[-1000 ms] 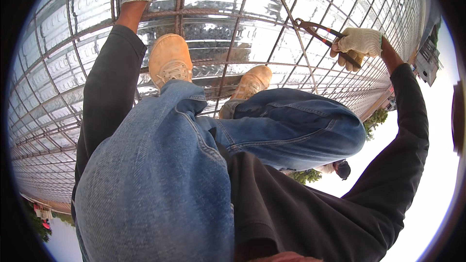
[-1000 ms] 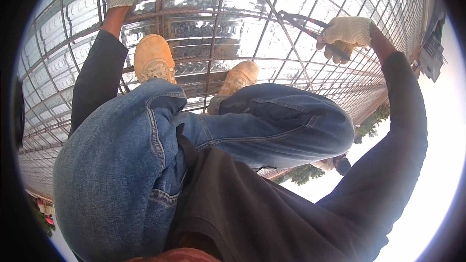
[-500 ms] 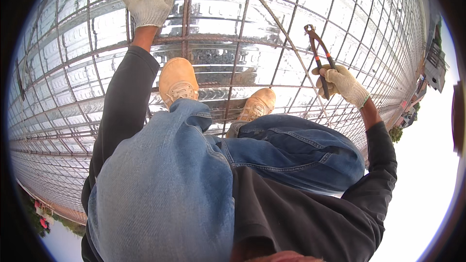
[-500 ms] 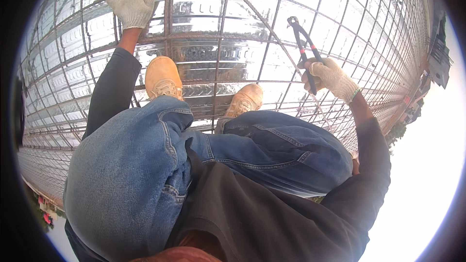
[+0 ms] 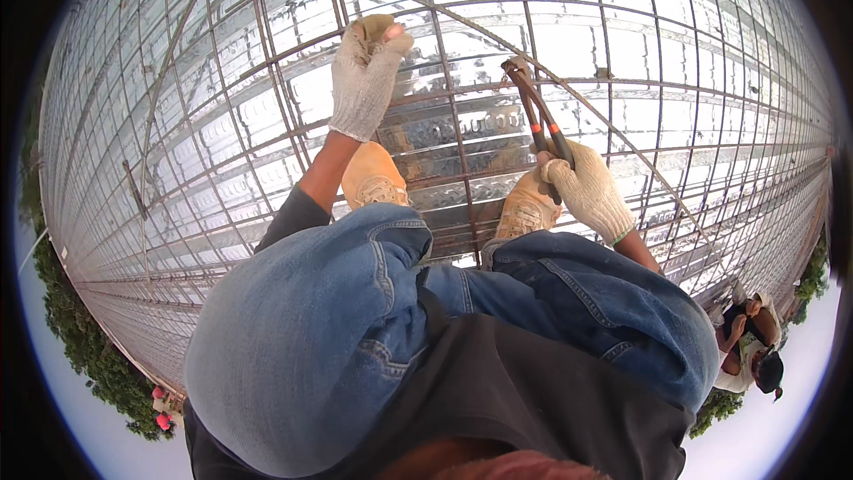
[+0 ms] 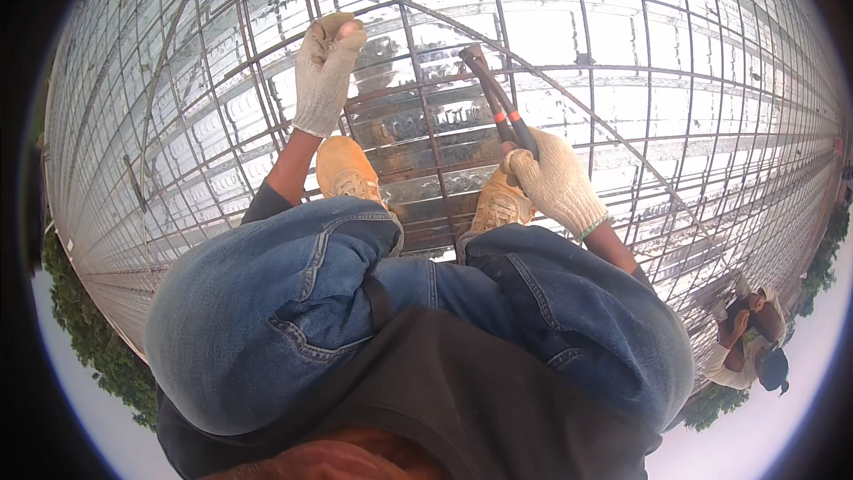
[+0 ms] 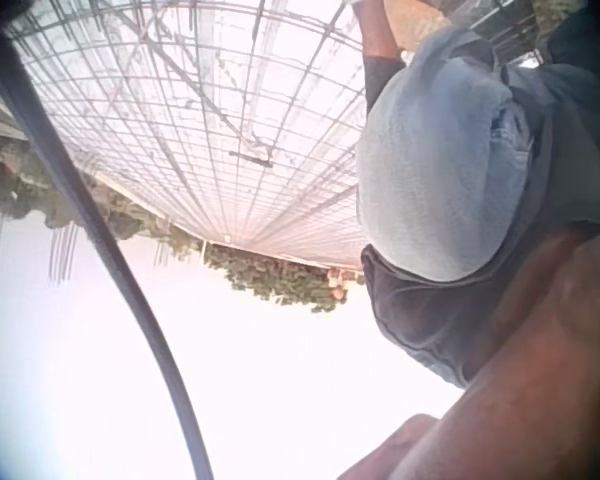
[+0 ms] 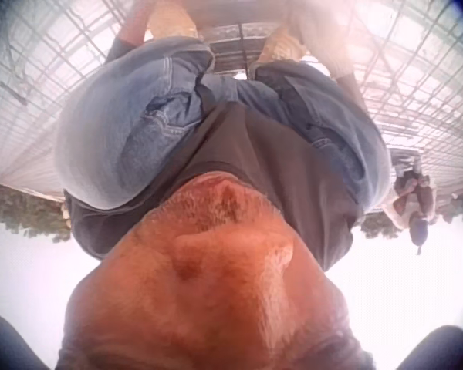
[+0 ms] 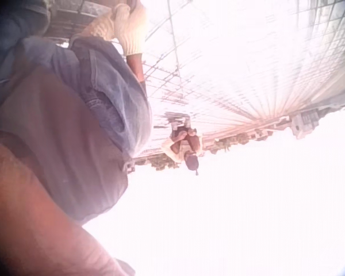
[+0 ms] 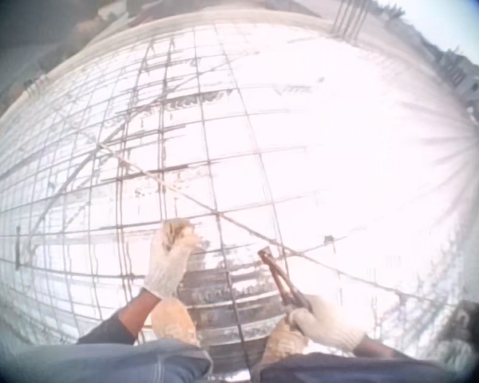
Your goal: The person uses pliers to tighten wire ties on metal scaffolding joints while standing on the structure. They repeatedly grip, twist, and secure the wires at multiple connection points.
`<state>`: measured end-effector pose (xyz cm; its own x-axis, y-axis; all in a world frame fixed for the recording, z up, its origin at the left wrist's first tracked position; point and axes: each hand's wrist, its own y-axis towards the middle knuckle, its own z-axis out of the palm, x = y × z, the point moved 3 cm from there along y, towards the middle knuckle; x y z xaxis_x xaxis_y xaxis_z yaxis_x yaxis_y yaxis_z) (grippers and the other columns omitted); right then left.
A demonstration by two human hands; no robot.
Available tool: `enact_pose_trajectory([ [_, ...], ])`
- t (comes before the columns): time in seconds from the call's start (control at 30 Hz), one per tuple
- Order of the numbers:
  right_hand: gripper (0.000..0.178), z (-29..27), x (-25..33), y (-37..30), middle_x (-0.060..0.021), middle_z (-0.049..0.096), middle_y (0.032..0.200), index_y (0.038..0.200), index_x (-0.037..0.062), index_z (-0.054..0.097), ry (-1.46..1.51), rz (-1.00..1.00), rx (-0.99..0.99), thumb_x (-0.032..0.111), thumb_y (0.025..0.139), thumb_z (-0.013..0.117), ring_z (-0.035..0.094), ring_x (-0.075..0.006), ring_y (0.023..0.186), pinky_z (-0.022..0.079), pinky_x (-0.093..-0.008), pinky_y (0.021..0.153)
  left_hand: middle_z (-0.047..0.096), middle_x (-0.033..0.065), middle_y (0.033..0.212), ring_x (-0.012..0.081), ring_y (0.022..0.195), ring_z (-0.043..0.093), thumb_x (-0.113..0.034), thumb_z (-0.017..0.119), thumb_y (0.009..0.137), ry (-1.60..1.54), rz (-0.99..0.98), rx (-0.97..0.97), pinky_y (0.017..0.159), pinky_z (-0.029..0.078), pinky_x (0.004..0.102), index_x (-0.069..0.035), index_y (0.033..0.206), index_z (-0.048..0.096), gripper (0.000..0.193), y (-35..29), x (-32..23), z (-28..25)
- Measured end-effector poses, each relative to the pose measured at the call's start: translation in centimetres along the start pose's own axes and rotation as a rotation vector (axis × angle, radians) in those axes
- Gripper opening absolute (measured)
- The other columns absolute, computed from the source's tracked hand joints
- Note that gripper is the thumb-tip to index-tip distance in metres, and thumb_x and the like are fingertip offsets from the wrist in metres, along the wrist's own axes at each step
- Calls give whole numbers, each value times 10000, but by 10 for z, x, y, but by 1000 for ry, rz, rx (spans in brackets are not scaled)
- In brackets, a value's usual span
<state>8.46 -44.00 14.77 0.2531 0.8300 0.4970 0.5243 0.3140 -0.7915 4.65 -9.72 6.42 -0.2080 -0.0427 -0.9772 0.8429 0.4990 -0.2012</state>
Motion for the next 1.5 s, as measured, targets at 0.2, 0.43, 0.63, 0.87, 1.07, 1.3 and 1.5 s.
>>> enact_pose_trajectory([
  [0.2, 314, 48, -27, 9, -93, 708, 814, 1131, -25, 728, 355, -124, -9, 258, 1045, 623, 668, -183, 747, 539, -378, 706, 739, 48, 996, 115, 876, 700, -340, 775, 1023, -81, -467, 478, 801, 571, 275, 0, 1271, 728, 423, -54, -5, 84],
  [0.43, 713, 40, -21, -3, -227, 767, 908, 1681, 70, 494, 138, -134, 74, 198, 996, 644, 757, -332, 853, 583, -467, 852, 762, 36, 888, 100, 784, 682, -326, 751, 988, 106, -446, 476, 735, 554, 274, -30, 1063, 786, 307, -70, 6, 80],
  [0.63, 736, 46, -30, -1, -384, 759, 1156, 1689, 76, 473, 140, -195, 34, 160, 975, 634, 750, -537, 1128, 566, -536, 997, 746, 34, 792, 115, 710, 669, -352, 752, 969, 363, -362, 443, 669, 525, 298, -25, 973, 779, 329, -69, -5, 83],
  [0.87, 628, 43, -28, -4, -357, 765, 1138, 1591, 56, 557, -45, -223, -109, 155, 976, 639, 734, -554, 1113, 561, -600, 977, 754, 95, 767, 290, 740, 755, -478, 767, 940, 700, -206, 383, 726, 580, 418, -97, 941, 785, 381, -69, -17, 85],
  [1.07, 613, 47, -17, -1, -337, 775, 1148, 1564, 49, 579, -159, -224, -134, 133, 962, 661, 752, -526, 1086, 572, -610, 974, 760, 116, 774, 322, 740, 768, -506, 776, 960, 842, -29, 317, 712, 581, 452, -119, 964, 773, 387, -68, -17, 72],
  [1.3, 477, 32, -28, -3, -289, 754, 1206, 1445, 39, 640, -261, -217, -232, 153, 983, 667, 734, -497, 1136, 566, -594, 998, 772, 55, 778, 121, 698, 694, -384, 781, 966, 387, -378, 390, 674, 541, 320, 2, 1056, 819, 398, -67, -15, 91],
  [1.5, 390, 35, -24, 1, -334, 753, 1068, 1316, -31, 685, -103, -211, -151, 181, 990, 653, 741, -512, 1061, 567, -588, 954, 784, 107, 770, 195, 725, 765, -401, 785, 987, 897, 21, 335, 696, 565, 353, -30, 1097, 830, 390, -65, -9, 81],
])
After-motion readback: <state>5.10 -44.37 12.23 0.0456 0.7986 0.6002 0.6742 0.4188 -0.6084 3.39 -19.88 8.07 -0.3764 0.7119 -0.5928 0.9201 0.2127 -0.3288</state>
